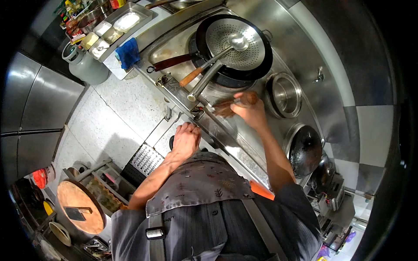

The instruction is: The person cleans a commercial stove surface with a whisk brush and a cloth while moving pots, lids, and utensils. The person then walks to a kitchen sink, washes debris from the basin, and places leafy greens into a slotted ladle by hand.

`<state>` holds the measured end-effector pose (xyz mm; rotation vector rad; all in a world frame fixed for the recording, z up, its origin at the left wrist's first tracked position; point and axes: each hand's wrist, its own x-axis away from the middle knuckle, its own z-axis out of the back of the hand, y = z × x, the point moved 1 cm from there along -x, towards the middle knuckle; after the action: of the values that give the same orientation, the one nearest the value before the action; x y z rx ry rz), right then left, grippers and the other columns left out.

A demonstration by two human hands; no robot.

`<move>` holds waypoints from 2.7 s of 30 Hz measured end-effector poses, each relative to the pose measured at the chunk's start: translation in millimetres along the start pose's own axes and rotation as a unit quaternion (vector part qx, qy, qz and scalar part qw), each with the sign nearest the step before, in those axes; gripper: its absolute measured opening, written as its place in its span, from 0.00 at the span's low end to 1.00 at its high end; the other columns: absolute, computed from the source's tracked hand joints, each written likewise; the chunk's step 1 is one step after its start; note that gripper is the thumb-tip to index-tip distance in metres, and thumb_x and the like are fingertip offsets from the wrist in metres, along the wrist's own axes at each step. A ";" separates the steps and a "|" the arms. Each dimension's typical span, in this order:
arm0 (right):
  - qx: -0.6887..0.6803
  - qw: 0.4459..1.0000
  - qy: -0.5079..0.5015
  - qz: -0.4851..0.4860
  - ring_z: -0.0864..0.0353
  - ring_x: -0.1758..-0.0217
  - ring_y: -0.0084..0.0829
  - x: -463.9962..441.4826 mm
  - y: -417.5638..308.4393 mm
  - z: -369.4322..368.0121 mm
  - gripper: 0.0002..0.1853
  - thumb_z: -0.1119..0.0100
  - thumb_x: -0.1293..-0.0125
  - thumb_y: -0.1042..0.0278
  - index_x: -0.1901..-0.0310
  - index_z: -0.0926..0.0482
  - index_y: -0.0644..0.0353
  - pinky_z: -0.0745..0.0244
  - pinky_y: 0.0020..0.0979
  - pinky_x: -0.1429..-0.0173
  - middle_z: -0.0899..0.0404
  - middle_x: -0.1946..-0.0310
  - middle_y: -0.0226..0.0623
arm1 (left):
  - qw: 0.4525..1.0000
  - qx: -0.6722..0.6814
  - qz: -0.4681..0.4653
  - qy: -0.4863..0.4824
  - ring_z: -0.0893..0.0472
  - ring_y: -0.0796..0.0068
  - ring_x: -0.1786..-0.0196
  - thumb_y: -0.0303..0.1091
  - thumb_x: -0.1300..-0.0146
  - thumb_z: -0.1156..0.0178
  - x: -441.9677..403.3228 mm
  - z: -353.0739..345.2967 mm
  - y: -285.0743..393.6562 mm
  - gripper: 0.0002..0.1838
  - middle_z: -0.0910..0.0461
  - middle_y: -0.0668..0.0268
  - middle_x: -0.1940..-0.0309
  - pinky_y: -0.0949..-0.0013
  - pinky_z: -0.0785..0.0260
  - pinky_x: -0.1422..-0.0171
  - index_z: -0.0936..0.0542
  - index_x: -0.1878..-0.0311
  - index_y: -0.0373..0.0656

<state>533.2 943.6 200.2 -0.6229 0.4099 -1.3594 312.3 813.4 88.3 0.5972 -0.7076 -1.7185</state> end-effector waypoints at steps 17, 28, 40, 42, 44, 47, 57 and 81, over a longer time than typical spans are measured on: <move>-0.101 0.986 0.053 0.118 0.13 0.53 0.35 56.6 65.5 22.6 0.20 0.24 0.48 0.69 0.53 0.19 0.58 0.19 0.33 0.50 0.15 0.57 0.40 | 0.900 -0.390 0.069 -0.182 0.46 0.45 0.21 0.41 0.31 0.50 -81.2 -50.6 44.9 0.23 0.32 0.50 0.29 0.33 0.57 0.23 0.18 0.40 0.39; -0.088 0.994 0.001 0.061 0.13 0.55 0.32 75.2 101.0 58.9 0.19 0.26 0.47 0.68 0.53 0.17 0.60 0.19 0.32 0.50 0.14 0.56 0.40 | 0.983 -0.184 -0.021 -0.002 0.39 0.48 0.24 0.34 0.33 0.45 -28.2 -109.4 56.1 0.26 0.36 0.47 0.28 0.44 0.47 0.22 0.28 0.34 0.33; -0.200 0.969 -0.052 0.138 0.15 0.54 0.28 -32.8 46.8 -17.9 0.20 0.29 0.43 0.65 0.50 0.18 0.61 0.22 0.31 0.48 0.13 0.56 0.37 | 0.991 -0.074 0.097 0.059 0.25 0.50 0.40 0.31 0.40 0.37 13.7 -88.7 60.6 0.22 0.23 0.53 0.42 0.51 0.33 0.37 0.22 0.42 0.41; -0.145 0.976 -0.032 0.156 0.15 0.54 0.30 -21.6 55.9 -4.7 0.19 0.28 0.44 0.66 0.52 0.17 0.62 0.21 0.32 0.47 0.13 0.56 0.37 | 0.989 -0.059 0.109 0.082 0.25 0.50 0.40 0.31 0.39 0.37 14.5 -87.5 58.1 0.20 0.22 0.52 0.42 0.51 0.33 0.37 0.21 0.43 0.40; -0.101 0.984 -0.063 0.130 0.14 0.55 0.31 -2.8 51.8 15.1 0.18 0.28 0.45 0.66 0.53 0.16 0.61 0.21 0.32 0.48 0.13 0.58 0.37 | 0.988 -0.058 0.116 0.088 0.25 0.50 0.39 0.32 0.38 0.37 15.1 -82.8 58.0 0.19 0.23 0.52 0.41 0.51 0.33 0.36 0.21 0.43 0.40; 0.004 0.987 -0.077 0.143 0.14 0.59 0.30 -4.1 43.4 1.5 0.17 0.28 0.46 0.66 0.54 0.16 0.60 0.20 0.32 0.50 0.13 0.62 0.37 | 0.987 -0.053 0.124 0.085 0.25 0.49 0.39 0.32 0.38 0.37 14.6 -82.6 55.8 0.19 0.23 0.51 0.40 0.51 0.33 0.35 0.20 0.44 0.39; -0.016 0.987 0.009 0.163 0.13 0.54 0.42 16.1 77.4 22.6 0.21 0.25 0.49 0.67 0.52 0.16 0.60 0.18 0.36 0.50 0.15 0.55 0.42 | 0.988 -0.051 0.098 0.105 0.25 0.48 0.40 0.34 0.38 0.37 8.3 -78.6 54.4 0.18 0.23 0.51 0.43 0.50 0.32 0.38 0.21 0.46 0.38; -0.186 0.960 0.141 0.153 0.19 0.44 0.42 104.9 125.0 84.5 0.23 0.29 0.43 0.73 0.45 0.22 0.64 0.22 0.39 0.44 0.20 0.46 0.47 | 0.955 -0.123 0.170 0.211 0.19 0.40 0.53 0.45 0.32 0.41 -124.4 121.8 -98.9 0.18 0.18 0.44 0.59 0.47 0.28 0.49 0.19 0.55 0.38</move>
<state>700.0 866.6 195.4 -0.6401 0.9695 -1.0799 190.9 971.7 105.2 0.6016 -0.2650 -1.2744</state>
